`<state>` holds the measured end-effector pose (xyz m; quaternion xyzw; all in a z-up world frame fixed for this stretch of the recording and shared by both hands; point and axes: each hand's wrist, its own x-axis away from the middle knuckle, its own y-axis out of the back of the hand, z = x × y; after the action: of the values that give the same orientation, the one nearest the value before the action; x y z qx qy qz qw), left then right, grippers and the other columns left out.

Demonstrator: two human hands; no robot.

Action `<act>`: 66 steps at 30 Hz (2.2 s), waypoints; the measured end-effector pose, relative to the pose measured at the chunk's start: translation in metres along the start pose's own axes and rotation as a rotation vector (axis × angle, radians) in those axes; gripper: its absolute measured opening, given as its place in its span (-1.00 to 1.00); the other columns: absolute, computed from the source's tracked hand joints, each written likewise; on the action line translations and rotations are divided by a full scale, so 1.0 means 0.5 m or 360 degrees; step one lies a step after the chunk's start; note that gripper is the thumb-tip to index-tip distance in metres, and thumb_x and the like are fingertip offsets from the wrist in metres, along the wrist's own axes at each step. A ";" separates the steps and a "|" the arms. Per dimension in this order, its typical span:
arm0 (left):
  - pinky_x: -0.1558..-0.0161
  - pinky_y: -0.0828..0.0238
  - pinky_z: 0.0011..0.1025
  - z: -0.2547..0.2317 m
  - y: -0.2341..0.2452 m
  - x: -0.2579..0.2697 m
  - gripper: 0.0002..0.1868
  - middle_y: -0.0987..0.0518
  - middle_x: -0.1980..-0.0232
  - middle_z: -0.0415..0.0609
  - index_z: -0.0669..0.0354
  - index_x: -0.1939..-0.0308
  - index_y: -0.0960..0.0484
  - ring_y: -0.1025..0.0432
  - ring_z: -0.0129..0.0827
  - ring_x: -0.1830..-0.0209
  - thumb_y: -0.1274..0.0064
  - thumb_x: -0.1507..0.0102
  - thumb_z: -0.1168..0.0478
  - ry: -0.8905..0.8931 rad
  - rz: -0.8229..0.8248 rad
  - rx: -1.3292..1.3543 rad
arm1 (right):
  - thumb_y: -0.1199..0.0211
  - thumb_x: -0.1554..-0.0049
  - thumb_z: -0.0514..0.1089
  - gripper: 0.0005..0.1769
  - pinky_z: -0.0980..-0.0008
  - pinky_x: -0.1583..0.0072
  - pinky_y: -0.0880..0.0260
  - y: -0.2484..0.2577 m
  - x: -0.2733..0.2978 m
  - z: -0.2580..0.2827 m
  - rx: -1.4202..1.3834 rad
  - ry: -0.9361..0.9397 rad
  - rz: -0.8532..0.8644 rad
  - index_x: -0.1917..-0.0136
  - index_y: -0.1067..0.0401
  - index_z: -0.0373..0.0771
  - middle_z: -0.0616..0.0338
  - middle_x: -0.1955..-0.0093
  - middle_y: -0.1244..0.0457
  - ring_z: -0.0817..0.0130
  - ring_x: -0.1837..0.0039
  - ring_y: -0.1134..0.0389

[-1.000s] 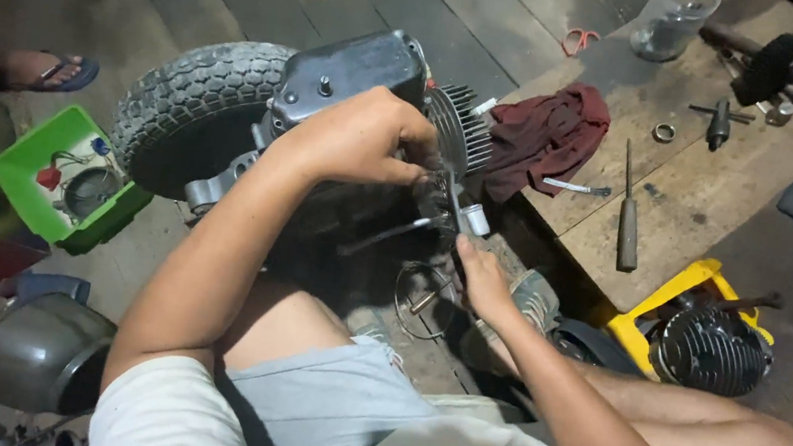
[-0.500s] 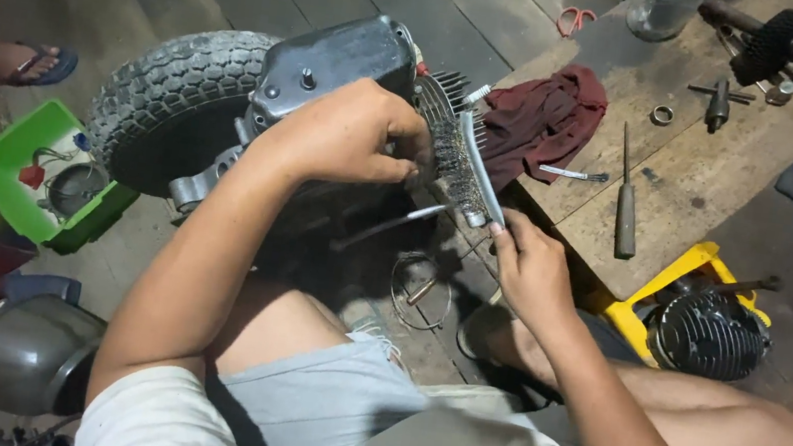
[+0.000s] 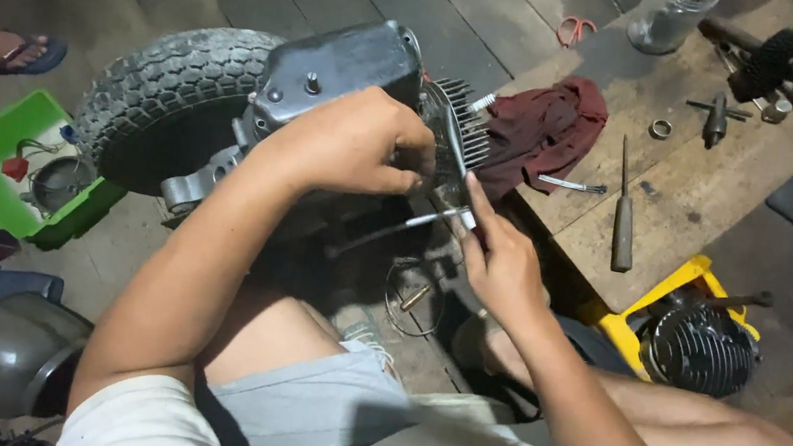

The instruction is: The person uses a hammer and a metal tool to tap and adjust a component on a small engine. They then use a wrench to tighten a bolt on the engine casing.

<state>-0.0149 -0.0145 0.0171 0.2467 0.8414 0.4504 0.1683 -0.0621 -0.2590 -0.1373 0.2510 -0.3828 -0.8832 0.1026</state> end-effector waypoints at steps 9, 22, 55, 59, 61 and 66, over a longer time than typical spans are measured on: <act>0.29 -0.56 -0.13 -0.009 -0.002 0.003 -0.82 -0.69 0.36 0.06 0.17 0.29 -0.75 -0.62 0.00 0.35 -0.33 -0.06 0.23 0.0011 -0.0038 -0.0036 | -0.10 -0.25 -0.19 -0.23 -0.24 0.05 -0.40 0.000 -0.006 0.029 0.0147 -0.0083 0.0122 -0.69 0.00 -0.02 -0.37 0.13 -0.35 -0.40 0.06 -0.41; 0.21 -0.57 -0.16 0.006 -0.006 0.004 -0.83 -0.71 0.33 -0.03 0.07 0.26 -0.77 -0.64 -0.07 0.29 -0.30 -0.08 0.18 -0.0007 -0.0029 -0.0022 | -0.02 -0.27 -0.19 -0.20 -0.22 0.21 -0.45 -0.034 0.024 0.036 0.0432 -0.0113 0.0097 -0.72 0.12 -0.01 -0.13 0.20 -0.28 -0.31 0.21 -0.39; 0.24 -0.58 -0.10 -0.008 0.004 0.005 -0.81 -0.72 0.32 0.03 0.11 0.19 -0.78 -0.64 -0.03 0.29 -0.28 -0.13 0.20 0.0107 0.0057 -0.0072 | -0.06 -0.27 -0.23 -0.22 -0.14 -0.04 -0.45 -0.026 -0.028 0.002 -0.0047 -0.0033 0.0031 -0.70 0.05 -0.02 -0.34 -0.10 -0.37 -0.37 -0.11 -0.42; 0.24 -0.58 -0.11 0.000 -0.003 0.000 -0.83 -0.72 0.33 -0.02 0.06 0.22 -0.78 -0.65 -0.07 0.29 -0.27 -0.11 0.20 0.0065 0.0039 -0.0090 | -0.04 -0.26 -0.24 -0.21 -0.17 -0.10 -0.44 -0.052 0.046 -0.032 -0.0011 -0.0159 0.0074 -0.70 0.07 -0.05 -0.38 -0.14 -0.35 -0.38 -0.15 -0.41; 0.22 -0.58 -0.10 0.005 -0.002 -0.005 -0.84 -0.72 0.33 -0.02 0.05 0.25 -0.78 -0.65 -0.05 0.28 -0.27 -0.10 0.19 0.0031 0.0037 -0.0091 | -0.05 -0.25 -0.23 -0.20 -0.16 -0.10 -0.45 -0.051 0.018 -0.028 0.0043 -0.0209 0.0076 -0.70 0.07 -0.01 -0.35 -0.13 -0.36 -0.34 -0.13 -0.42; 0.20 -0.57 -0.05 0.001 -0.003 -0.001 -0.84 -0.71 0.33 0.03 0.10 0.25 -0.77 -0.64 0.02 0.28 -0.28 -0.10 0.20 0.0054 0.0055 -0.0086 | -0.02 -0.31 -0.28 -0.25 -0.17 -0.10 -0.44 -0.010 -0.100 0.025 -0.0166 -0.0042 -0.0011 -0.71 0.09 -0.08 -0.45 -0.23 -0.31 -0.43 -0.13 -0.40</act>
<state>-0.0144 -0.0151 0.0156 0.2490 0.8272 0.4801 0.1528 -0.0259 -0.2292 -0.1151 0.2349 -0.3365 -0.9055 0.1075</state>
